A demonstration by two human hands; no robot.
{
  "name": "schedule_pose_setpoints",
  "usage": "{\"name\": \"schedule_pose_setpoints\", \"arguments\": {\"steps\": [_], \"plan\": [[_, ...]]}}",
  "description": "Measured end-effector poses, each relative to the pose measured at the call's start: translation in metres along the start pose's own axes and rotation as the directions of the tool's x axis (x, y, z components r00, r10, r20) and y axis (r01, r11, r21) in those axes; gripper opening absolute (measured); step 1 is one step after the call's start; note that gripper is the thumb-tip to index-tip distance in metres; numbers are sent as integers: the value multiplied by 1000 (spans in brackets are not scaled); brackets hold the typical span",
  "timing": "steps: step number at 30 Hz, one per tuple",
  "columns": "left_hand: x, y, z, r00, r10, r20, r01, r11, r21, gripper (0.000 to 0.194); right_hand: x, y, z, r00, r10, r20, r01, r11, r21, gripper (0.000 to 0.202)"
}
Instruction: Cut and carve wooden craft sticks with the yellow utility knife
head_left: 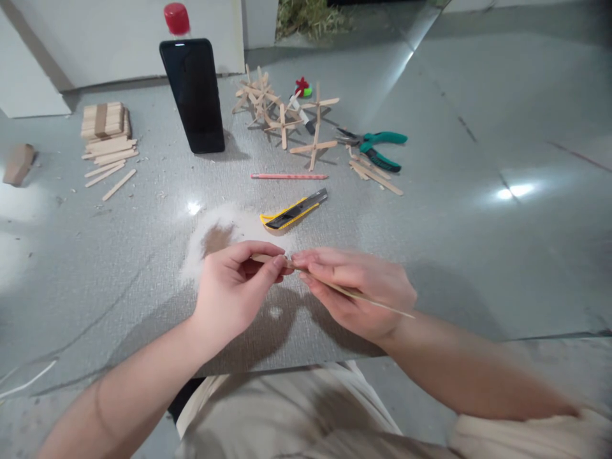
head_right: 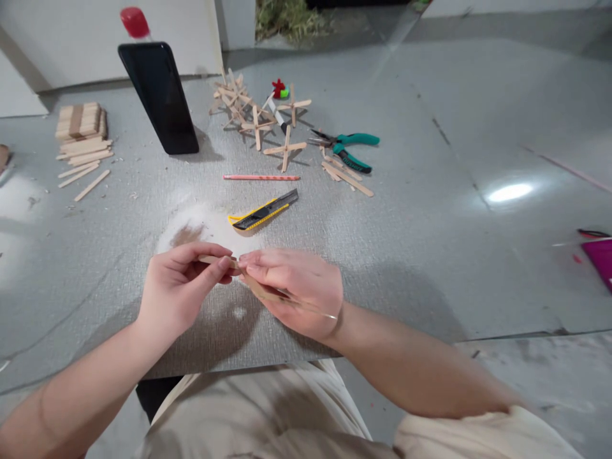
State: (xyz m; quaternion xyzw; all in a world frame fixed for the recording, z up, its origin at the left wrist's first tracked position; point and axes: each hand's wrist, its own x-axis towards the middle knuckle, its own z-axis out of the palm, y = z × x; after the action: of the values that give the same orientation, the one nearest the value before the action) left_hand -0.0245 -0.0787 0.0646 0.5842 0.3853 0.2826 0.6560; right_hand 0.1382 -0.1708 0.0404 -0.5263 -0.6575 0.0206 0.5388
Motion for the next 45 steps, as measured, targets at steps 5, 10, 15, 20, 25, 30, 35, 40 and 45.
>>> {"name": "schedule_pose_setpoints", "arguments": {"steps": [5, 10, 15, 20, 25, 30, 35, 40, 45], "plan": [[-1, -1, 1, 1000, 2, -2, -3, 1000, -22, 7, 0, 3, -1, 997, -70, 14, 71, 997, -36, 38], [-1, -1, 2, 1000, -19, 1, 19, 997, -68, 6, 3, 3, 0, 988, -154, 19, 154, 987, -35, 43], [-2, -3, 2, 1000, -28, -6, 28, 996, -82, 9, 2, 4, 0, 981, -189, 45, 192, 978, -75, 42], [-2, -3, 4, 999, -38, -27, 35, 993, -112, 8, 1, 5, -1, 974, -210, 80, 218, 970, -108, 36], [-2, -2, 7, 997, -64, -44, 57, 987, -153, 8, 2, 6, 0, 961, -265, 75, 273, 952, -136, 31], [-3, -3, 7, 998, -52, -43, 46, 989, -143, 8, 4, 6, 0, 973, -226, 55, 230, 969, -90, 25], [-2, -5, 7, 998, -40, -40, 34, 988, -147, 7, 1, 7, 1, 984, -163, 66, 170, 978, -125, 23], [-4, -6, 8, 999, -31, -42, 25, 988, -152, 7, -1, 8, 1, 980, -185, 72, 193, 974, -118, 28], [-7, -7, 9, 999, 7, -48, -13, 989, -144, 6, 1, 8, -1, 973, -220, 67, 225, 970, -88, 28]]}}
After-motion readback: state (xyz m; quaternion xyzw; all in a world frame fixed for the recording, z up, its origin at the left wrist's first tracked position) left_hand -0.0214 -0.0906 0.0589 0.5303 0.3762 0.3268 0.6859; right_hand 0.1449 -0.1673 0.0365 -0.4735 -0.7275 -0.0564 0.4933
